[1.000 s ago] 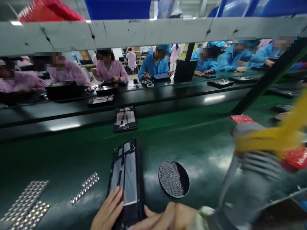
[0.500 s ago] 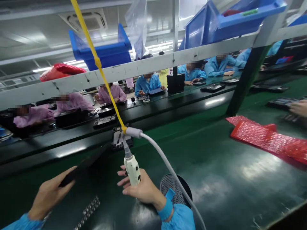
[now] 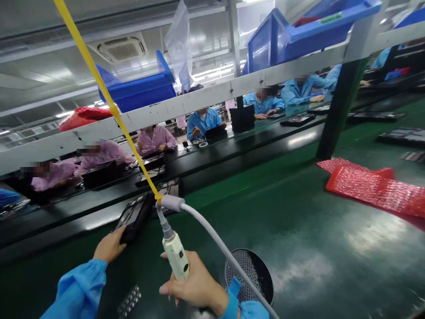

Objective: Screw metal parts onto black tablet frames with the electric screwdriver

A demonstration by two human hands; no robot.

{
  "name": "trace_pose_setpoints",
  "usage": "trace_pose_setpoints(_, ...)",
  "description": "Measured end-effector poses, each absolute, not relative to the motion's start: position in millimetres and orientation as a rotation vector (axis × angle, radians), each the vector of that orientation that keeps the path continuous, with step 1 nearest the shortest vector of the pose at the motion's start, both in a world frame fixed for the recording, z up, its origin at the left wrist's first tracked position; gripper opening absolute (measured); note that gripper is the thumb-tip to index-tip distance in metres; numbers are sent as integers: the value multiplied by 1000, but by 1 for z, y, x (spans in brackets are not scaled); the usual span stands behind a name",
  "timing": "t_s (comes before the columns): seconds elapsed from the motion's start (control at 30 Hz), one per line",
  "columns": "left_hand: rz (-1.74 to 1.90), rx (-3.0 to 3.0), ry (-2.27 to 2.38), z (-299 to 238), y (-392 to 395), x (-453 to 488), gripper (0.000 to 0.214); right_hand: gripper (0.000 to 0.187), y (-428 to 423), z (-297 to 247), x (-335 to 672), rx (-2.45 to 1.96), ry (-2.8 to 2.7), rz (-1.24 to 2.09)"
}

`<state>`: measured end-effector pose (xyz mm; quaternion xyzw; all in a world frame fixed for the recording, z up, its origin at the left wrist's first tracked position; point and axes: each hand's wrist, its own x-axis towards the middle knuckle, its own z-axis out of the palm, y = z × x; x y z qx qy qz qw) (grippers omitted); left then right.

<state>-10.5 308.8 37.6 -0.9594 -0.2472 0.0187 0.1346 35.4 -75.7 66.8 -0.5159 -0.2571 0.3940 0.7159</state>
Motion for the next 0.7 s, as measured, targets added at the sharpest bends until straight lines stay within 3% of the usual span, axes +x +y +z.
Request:
trace_pose_setpoints(0.23,-138,-2790,-879,25,329,-58,57,69,-80,76,29,-1170,-567,863)
trace_pose_setpoints(0.37,-41,-2744,-958,29,356,-76,55,65,-83,72,24,-1153,-515,916)
trace_pose_setpoints(0.5,80,-2718,-953,39,357,-50,54,72,-86,60,21,-1156,-458,966)
trace_pose_setpoints(0.7,-37,-2905,-857,43,346,3,62,71,-83,52,22,-1227,-444,978)
